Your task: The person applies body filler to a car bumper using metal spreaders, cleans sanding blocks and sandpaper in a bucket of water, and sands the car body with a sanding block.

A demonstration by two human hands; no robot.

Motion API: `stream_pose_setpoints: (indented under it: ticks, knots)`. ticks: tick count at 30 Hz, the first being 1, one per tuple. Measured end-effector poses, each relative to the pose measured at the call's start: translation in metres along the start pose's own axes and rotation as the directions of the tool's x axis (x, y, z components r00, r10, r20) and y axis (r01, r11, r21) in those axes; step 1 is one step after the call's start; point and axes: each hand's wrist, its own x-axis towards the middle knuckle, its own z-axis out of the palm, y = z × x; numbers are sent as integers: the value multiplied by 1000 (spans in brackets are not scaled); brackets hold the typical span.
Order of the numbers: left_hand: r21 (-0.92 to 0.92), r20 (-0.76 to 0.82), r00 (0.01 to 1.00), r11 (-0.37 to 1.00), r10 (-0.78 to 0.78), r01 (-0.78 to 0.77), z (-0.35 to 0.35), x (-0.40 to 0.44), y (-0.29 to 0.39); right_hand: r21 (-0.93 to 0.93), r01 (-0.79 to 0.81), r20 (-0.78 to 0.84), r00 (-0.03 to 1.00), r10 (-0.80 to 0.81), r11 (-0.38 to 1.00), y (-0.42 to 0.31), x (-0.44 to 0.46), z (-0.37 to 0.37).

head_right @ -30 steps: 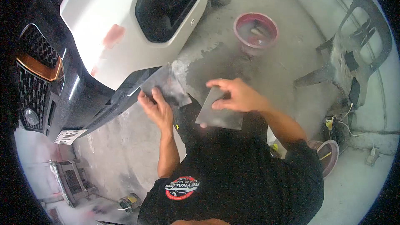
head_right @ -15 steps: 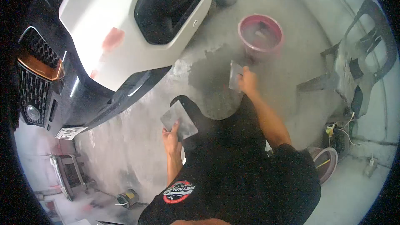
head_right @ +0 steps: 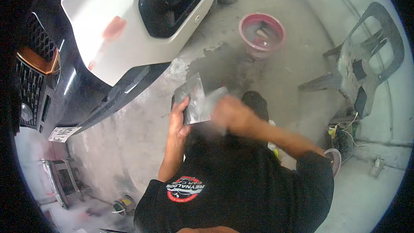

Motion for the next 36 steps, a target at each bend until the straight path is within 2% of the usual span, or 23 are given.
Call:
stream_pose_setpoints:
  ticks: [1,2,3,4,5,7,8,9,10,11,13,14,16,17,20,23,26,30,31,32,33,35,36]
  knots:
    - [-23,2,1000,1000,-3,3,-1,-3,1,-200,-287,146,937,319,937,23,-11,7]
    - [-7,-2,1000,1000,-5,5,13,-19,14,-207,-278,151,938,311,938,41,-23,5]
    - [-8,-5,1000,1000,-2,2,11,-20,17,-214,-347,201,899,388,913,48,-25,-1]
    - [85,17,993,989,116,-117,11,-18,20,-226,-405,253,854,455,886,56,-25,-3]
    - [180,40,975,959,217,-220,10,-20,21,-219,-406,265,851,454,887,56,-29,1]
    - [177,-24,975,961,221,-213,12,-20,21,-100,-411,-76,911,405,906,26,11,-20]
    - [225,3,924,900,382,-373,7,-13,17,-103,-405,-85,913,398,908,16,22,-27]
    - [269,33,849,813,528,-516,4,-8,15,-174,-294,-95,955,281,940,2,26,-29]
    - [331,48,826,772,561,-543,3,-7,16,-240,-185,-94,981,167,953,-13,27,-28]
    - [340,44,830,772,557,-536,4,-8,15,-230,-192,-94,980,174,954,-26,29,-24]
    - [454,-48,751,684,659,-571,12,-11,12,-236,-31,32,999,39,971,-46,33,-15]
    - [456,-45,751,683,658,-571,15,-11,13,-252,-24,109,993,54,967,-48,30,-7]
    - [576,13,723,586,690,-569,18,-14,15,-223,-38,113,992,64,974,-39,24,8]
    - [575,13,723,586,691,-571,19,-18,16,-191,-44,123,990,68,981,-35,22,12]
    - [730,177,776,448,606,-516,20,-28,19,-254,-59,80,993,82,965,-31,22,16]
    - [816,178,839,400,514,-418,20,-28,26,-302,-57,49,996,75,952,-29,22,26]
    - [764,139,820,467,555,-446,30,-29,28,-308,-78,-4,997,80,948,-27,25,33]
    - [751,154,825,479,544,-455,15,-24,18,-296,-134,-84,990,114,946,0,31,36]
    - [841,160,906,427,392,-333,14,-30,18,-297,-165,-139,982,128,941,15,29,36]
    - [913,144,962,344,230,-219,15,-37,18,-260,-329,-152,942,298,908,43,31,30]
    - [864,270,943,384,194,-326,23,-47,12,-223,-489,-162,872,462,844,63,30,23]
    - [815,276,897,410,346,-410,15,-40,-2,-181,-532,-233,841,489,827,59,40,-5]
    - [786,184,927,518,327,-339,10,-34,3,-119,-569,-287,804,520,814,53,49,-17]
